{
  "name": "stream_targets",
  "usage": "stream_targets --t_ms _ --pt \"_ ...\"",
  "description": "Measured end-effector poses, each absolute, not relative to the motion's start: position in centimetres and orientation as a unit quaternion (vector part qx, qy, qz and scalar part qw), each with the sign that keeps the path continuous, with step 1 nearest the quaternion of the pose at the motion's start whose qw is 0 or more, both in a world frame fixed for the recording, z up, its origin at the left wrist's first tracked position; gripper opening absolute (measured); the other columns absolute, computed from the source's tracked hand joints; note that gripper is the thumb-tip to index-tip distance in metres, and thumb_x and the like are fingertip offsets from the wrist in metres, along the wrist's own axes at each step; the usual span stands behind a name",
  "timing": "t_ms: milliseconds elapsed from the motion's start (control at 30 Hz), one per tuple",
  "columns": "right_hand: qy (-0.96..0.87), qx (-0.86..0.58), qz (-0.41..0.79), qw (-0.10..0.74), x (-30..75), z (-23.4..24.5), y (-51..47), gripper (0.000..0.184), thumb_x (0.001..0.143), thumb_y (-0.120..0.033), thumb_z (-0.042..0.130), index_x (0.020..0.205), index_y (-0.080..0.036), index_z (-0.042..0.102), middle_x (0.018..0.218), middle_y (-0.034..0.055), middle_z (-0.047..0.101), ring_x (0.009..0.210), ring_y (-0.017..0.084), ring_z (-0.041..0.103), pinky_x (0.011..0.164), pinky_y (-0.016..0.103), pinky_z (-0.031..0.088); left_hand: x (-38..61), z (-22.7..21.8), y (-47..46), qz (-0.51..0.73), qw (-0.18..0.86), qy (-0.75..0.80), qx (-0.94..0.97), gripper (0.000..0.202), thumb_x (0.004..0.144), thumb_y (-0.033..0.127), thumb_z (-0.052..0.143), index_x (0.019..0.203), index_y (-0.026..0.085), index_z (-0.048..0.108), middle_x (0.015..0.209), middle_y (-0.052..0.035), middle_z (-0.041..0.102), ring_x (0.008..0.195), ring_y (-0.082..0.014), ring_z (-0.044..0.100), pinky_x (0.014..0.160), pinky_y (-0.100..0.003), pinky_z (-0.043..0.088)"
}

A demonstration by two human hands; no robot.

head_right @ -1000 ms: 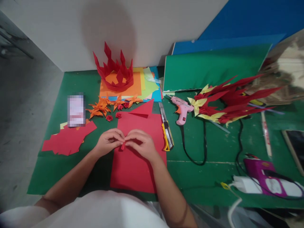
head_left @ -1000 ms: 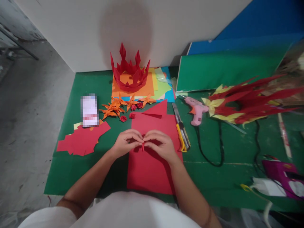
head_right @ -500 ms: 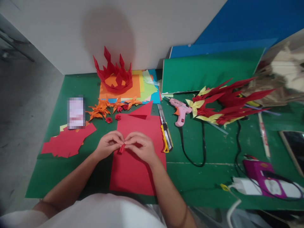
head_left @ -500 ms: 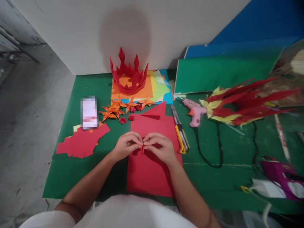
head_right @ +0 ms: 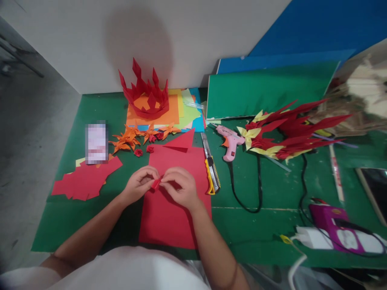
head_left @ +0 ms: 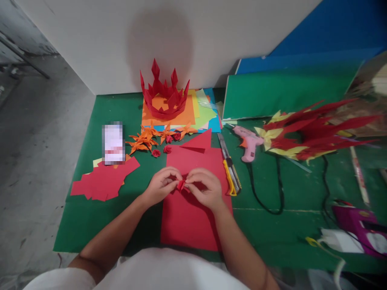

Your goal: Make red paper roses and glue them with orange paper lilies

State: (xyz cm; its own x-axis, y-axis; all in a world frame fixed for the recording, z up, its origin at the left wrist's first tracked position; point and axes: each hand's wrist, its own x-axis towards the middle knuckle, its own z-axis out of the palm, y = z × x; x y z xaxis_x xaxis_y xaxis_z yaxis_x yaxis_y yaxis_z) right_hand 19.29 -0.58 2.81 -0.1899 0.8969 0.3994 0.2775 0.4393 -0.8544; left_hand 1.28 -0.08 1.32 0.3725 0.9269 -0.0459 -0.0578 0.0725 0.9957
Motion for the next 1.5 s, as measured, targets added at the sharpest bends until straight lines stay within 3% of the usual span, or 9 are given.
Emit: stream_targets --t_ms 233,433,600,833,1033,1133,1267,1367,1500 --pt "-0.656 -0.399 0.508 0.391 19.5 3.4 0.0 0.025 0.084 -0.041 0.062 0.072 -0.02 0.058 0.069 0.001 0.058 0.064 0.014 0.055 0.061 0.027 0.046 1.1 1.9 -0.1 0.362 0.669 0.372 0.533 0.018 0.079 0.033 0.067 0.083 0.016 0.063 0.093 -0.0069 0.054 0.074 -0.0122 0.057 0.06 -0.021 0.049" --pt "-0.634 -0.384 0.541 0.398 19.6 3.0 0.1 0.03 0.082 -0.047 0.063 0.072 -0.019 0.059 0.07 0.0015 0.057 0.065 0.015 0.055 0.061 0.028 0.046 1.2 1.9 0.0 0.375 0.692 0.349 0.509 0.018 0.076 0.031 0.071 0.081 0.016 0.061 0.088 -0.0053 0.056 0.076 -0.0121 0.057 0.065 -0.021 0.049" --pt "-0.625 -0.374 0.549 0.41 19.4 3.0 0.0 0.028 0.082 -0.044 0.065 0.07 -0.019 0.059 0.071 0.0022 0.059 0.065 0.015 0.056 0.062 0.028 0.047 1.1 2.1 0.0 0.375 0.703 0.341 0.499 0.021 0.074 0.032 0.072 0.076 0.015 0.06 0.084 -0.0047 0.056 0.075 -0.0122 0.057 0.069 -0.023 0.049" --pt "-0.62 -0.36 0.558 0.418 19.2 3.2 -0.2 0.015 0.081 -0.029 0.067 0.071 -0.019 0.06 0.073 0.002 0.059 0.066 0.014 0.057 0.062 0.028 0.047 0.9 2.0 0.0 0.303 0.749 0.335 0.486 0.036 0.075 0.048 0.068 0.071 0.015 0.054 0.072 -0.0007 0.05 0.059 -0.008 0.045 0.053 -0.019 0.04" --pt "-0.608 -0.355 0.529 0.475 19.1 2.6 -0.3 0.007 0.079 -0.021 0.067 0.074 -0.021 0.063 0.08 0.003 0.062 0.078 0.016 0.06 0.073 0.03 0.049 1.5 2.0 -0.2 0.437 0.645 0.311 0.544 0.021 0.079 0.033 0.066 0.071 0.017 0.054 0.086 -0.0045 0.052 0.08 -0.0137 0.054 0.073 -0.026 0.046" --pt "-0.576 -0.351 0.566 0.474 19.1 2.3 -0.4 0.007 0.08 -0.022 0.067 0.075 -0.021 0.062 0.076 0.0019 0.061 0.073 0.014 0.059 0.068 0.028 0.048 1.6 1.6 -0.5 0.459 0.615 0.312 0.561 0.016 0.08 0.027 0.065 0.073 0.017 0.054 0.088 -0.0057 0.055 0.083 -0.0145 0.055 0.075 -0.027 0.046" --pt "-0.534 -0.399 0.599 0.444 19.1 2.1 -0.4 0.014 0.078 -0.027 0.069 0.071 -0.02 0.059 0.067 -0.001 0.057 0.061 0.011 0.052 0.057 0.023 0.044 1.8 1.3 -0.5 0.442 0.657 0.35 0.501 0.022 0.08 0.034 0.066 0.074 0.016 0.054 0.08 -0.0031 0.056 0.074 -0.0119 0.054 0.069 -0.024 0.045" --pt "-0.513 -0.455 0.588 0.429 19.0 1.9 -0.3 0.016 0.075 -0.031 0.07 0.071 -0.019 0.06 0.066 -0.001 0.057 0.059 0.011 0.051 0.056 0.023 0.043 2.0 1.4 -0.2 0.41 0.698 0.403 0.426 0.031 0.072 0.041 0.073 0.077 0.015 0.057 0.073 0.0008 0.054 0.064 -0.0079 0.05 0.06 -0.02 0.042" --pt "-0.493 -0.494 0.582 0.417 18.8 1.7 -0.3 0.02 0.071 -0.036 0.072 0.073 -0.019 0.061 0.067 0.0001 0.059 0.06 0.012 0.053 0.057 0.024 0.044 2.0 1.5 0.3 0.366 0.732 0.453 0.353 0.04 0.06 0.045 0.08 0.075 0.013 0.062 0.068 0.0016 0.058 0.062 -0.0077 0.053 0.061 -0.021 0.043"
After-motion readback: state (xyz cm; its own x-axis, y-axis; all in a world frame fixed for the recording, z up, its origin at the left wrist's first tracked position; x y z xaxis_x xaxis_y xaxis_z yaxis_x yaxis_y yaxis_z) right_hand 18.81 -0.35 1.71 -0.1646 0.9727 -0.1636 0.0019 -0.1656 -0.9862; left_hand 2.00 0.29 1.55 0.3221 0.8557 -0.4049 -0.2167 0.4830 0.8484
